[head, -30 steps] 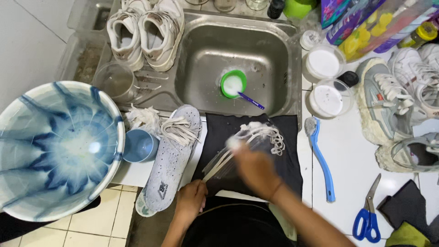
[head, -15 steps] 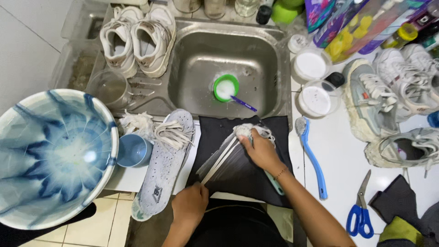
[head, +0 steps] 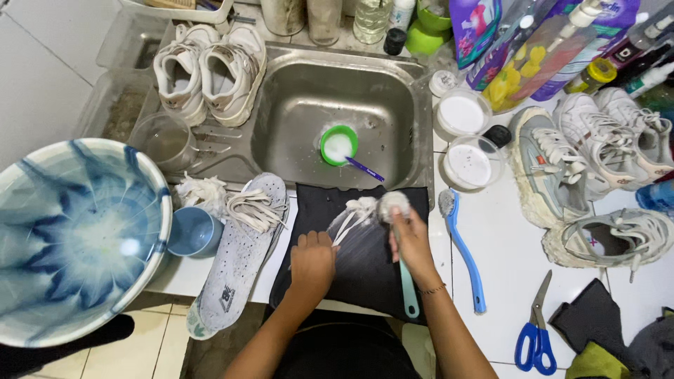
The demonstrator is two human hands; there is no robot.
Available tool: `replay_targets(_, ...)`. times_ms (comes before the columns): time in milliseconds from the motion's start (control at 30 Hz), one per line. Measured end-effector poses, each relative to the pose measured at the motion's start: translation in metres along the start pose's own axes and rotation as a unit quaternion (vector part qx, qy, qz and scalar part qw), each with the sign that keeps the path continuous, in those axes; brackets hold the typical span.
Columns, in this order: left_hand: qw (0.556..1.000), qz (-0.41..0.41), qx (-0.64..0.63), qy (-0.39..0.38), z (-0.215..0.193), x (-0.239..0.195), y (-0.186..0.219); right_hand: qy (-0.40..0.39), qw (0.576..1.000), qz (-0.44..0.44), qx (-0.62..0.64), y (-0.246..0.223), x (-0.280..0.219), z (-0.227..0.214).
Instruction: The person scrubs white shoelaces with a toothbrush and cleaning solution on a dark cloth placed over a sink. They repeatedly dip the brush into a small green bowl of soapy water and scrub the laces, occasionally adjusting their grip and position.
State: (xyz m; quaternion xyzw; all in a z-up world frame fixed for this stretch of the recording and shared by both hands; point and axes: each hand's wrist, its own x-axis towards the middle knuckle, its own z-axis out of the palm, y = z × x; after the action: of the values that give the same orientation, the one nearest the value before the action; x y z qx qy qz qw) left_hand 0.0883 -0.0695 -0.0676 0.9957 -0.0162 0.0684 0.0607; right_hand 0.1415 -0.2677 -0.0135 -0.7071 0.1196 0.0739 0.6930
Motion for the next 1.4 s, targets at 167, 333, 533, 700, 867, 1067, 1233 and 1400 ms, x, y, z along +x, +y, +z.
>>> replay_targets(167,0.996,0.011,0.047,0.069,0.016,-0.015,-0.001,0.039,0.999,0.025,-0.027,-0.019,-0.025,0.000)
replay_targets(333,0.982,-0.032,-0.131,-0.133,-0.039,-0.041,-0.012,-0.024,0.956,0.079,-0.280,-0.027,-0.054,0.021)
replay_targets(533,0.962,-0.088,-0.168,-0.199,-0.004,-0.082,-0.040,-0.181,0.803,-0.124,-0.554,0.014,-0.090,0.071)
replay_targets(700,0.944,-0.151,-0.232,-0.181,-0.010,-0.090,-0.045,-0.102,0.717,-0.313,-0.614,0.071,-0.059,0.050)
replay_targets(867,0.946,-0.149,-0.220,-0.186,-0.008,-0.088,-0.039,-0.054,0.756,-0.286,-0.587,0.032,-0.027,0.026)
replay_targets(1067,0.940,-0.168,-0.182,-0.233,-0.033,-0.091,-0.053,-0.122,0.957,0.114,-0.235,-0.022,-0.035,0.014)
replay_targets(1233,0.928,-0.197,-0.161,-0.270,-0.056,-0.089,-0.059,-0.112,0.962,0.137,-0.207,0.000,-0.071,-0.002)
replay_targets(1400,0.926,-0.186,-0.113,-0.309,-0.051,-0.093,-0.068,-0.061,0.924,0.086,-0.368,0.015,-0.067,0.004)
